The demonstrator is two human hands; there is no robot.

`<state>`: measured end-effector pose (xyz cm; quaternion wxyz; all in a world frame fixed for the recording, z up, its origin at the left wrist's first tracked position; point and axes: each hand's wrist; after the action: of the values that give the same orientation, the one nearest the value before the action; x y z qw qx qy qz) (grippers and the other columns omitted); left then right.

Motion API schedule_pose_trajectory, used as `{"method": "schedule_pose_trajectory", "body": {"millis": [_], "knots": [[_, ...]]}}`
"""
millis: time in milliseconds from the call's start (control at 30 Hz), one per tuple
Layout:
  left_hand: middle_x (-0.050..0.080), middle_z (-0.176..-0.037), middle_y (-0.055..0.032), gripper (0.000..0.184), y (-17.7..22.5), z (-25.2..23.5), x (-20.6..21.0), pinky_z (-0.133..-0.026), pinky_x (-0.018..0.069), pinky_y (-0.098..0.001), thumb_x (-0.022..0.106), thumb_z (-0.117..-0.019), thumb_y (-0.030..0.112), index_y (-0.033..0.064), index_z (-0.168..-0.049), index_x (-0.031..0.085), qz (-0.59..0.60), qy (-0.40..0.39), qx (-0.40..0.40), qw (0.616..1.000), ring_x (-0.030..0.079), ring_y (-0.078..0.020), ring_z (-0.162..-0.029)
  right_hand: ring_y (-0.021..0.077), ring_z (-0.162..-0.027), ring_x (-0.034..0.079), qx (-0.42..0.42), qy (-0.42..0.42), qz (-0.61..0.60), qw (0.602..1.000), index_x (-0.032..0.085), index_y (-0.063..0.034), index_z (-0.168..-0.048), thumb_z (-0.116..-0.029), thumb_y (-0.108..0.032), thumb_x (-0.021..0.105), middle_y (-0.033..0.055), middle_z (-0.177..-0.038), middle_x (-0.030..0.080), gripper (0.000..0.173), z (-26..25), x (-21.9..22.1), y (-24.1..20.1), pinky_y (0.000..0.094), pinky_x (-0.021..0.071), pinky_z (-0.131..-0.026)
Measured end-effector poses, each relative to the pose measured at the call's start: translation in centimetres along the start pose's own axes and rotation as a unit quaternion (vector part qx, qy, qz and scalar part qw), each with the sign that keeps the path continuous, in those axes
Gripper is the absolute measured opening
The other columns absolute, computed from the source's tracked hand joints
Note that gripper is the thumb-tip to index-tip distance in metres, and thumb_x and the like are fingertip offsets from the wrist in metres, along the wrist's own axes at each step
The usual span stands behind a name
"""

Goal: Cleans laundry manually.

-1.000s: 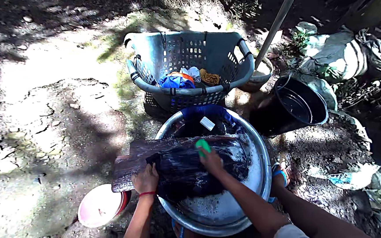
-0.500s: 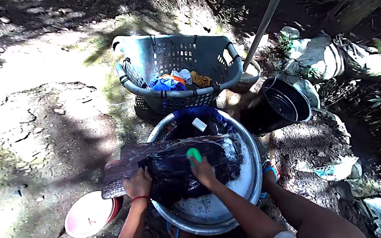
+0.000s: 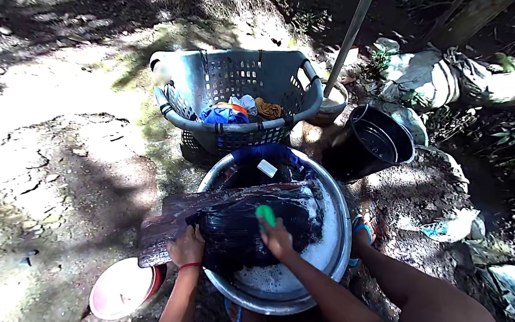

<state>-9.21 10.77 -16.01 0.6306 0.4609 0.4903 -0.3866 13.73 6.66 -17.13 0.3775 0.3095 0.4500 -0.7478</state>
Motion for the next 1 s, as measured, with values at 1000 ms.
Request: {"method": "schedule_pose_trajectory", "body": {"millis": [1000], "knots": [[0.066,-0.106,-0.0386,0.045,0.3,0.7,0.6,-0.099,0.0442,-0.0647,0.059,-0.1036,0.026,-0.0171,-0.119,0.057,0.102,0.097,-0.056,0.988,0.062,-0.0581,-0.109,0.0523,-0.120,0.059,-0.068,-0.045,-0.022,0.996,0.041,-0.0299,-0.158,-0.1024,-0.029,0.057,0.0369,-0.150,0.041,0.058,-3.5,-2.4,-3.0,0.0622,0.0511,-0.096]]}}
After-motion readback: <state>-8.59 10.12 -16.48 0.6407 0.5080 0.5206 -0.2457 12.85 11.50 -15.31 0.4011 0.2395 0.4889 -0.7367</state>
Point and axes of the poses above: each hand's wrist, its own z-axis away from the middle knuckle, its own x-axis out of the palm, y = z × x
